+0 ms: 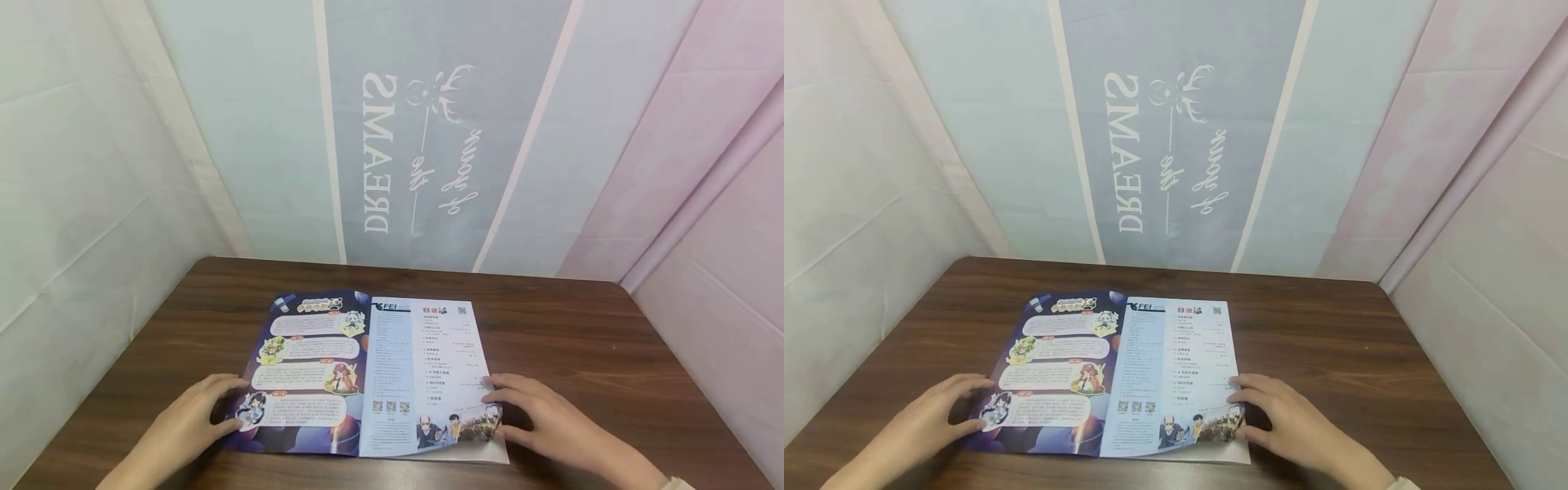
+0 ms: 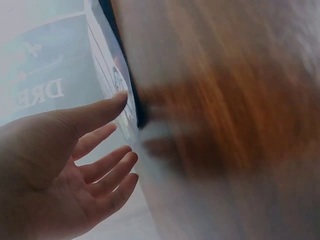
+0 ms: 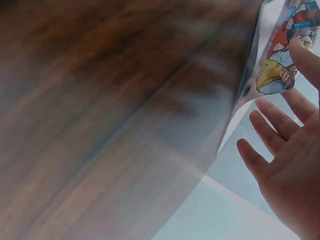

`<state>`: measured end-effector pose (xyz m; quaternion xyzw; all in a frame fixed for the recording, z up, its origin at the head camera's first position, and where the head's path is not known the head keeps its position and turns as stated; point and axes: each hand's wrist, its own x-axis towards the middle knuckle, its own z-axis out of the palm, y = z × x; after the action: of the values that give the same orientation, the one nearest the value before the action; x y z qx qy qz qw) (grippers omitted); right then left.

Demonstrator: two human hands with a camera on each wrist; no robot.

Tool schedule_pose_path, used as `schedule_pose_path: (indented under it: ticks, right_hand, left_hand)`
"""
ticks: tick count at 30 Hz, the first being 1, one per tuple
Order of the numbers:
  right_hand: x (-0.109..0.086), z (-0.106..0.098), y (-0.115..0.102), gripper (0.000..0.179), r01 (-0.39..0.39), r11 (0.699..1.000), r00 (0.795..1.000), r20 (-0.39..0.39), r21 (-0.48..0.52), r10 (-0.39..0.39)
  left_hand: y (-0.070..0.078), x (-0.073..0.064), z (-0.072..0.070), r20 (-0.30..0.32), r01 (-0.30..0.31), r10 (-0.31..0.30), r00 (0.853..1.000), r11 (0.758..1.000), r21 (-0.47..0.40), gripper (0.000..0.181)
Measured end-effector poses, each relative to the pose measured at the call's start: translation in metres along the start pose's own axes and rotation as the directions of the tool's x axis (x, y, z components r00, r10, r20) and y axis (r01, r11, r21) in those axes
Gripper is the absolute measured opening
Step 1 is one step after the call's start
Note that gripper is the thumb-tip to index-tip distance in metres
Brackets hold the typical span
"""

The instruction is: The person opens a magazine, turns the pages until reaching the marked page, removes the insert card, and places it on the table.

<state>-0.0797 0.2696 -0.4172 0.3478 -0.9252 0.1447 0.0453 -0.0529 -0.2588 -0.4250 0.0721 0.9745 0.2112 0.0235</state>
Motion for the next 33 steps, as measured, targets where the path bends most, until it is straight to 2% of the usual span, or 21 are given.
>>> schedule_pose_path:
  ticks: [4,7,11,16,22,28,30,33]
  right_hand:
    - [0.005,-0.003,-0.002,0.033,0.024,1.000,0.998,-0.060,0.001,-0.024]
    - [0.010,-0.004,-0.002,0.031,0.035,0.999,0.994,-0.100,0.014,-0.033]
    - [0.017,-0.004,-0.003,0.035,0.059,0.996,0.984,-0.172,0.060,-0.048]
    - [0.028,-0.005,-0.006,0.034,0.111,0.983,0.964,-0.257,0.143,-0.072]
    - [0.043,-0.011,-0.014,0.033,0.132,0.966,0.950,-0.308,0.221,-0.059]
    - [0.056,-0.022,-0.025,0.033,0.134,0.964,0.944,-0.327,0.232,-0.053]
    - [0.061,-0.025,-0.030,0.033,0.132,0.967,0.942,-0.330,0.216,-0.055]
    - [0.068,-0.029,-0.038,0.033,0.137,0.973,0.938,-0.342,0.188,-0.066]
  left_hand:
    - [0.011,0.001,-0.001,-0.036,0.008,-0.008,0.999,1.000,0.016,0.046]
    - [0.020,0.002,-0.001,-0.086,0.003,-0.002,0.996,1.000,0.011,0.041]
    - [0.035,0.004,-0.005,-0.168,-0.019,0.016,0.986,1.000,-0.018,0.035]
    - [0.059,0.009,-0.009,-0.225,-0.066,0.050,0.973,0.996,-0.062,0.030]
    - [0.093,0.017,-0.006,-0.271,-0.165,0.131,0.954,0.980,-0.108,0.028]
    - [0.131,0.028,-0.007,-0.266,-0.260,0.226,0.937,0.961,-0.100,0.026]
    - [0.144,0.031,-0.008,-0.260,-0.295,0.258,0.931,0.948,-0.116,0.026]
    - [0.160,0.033,-0.009,-0.249,-0.371,0.329,0.911,0.917,-0.145,0.026]
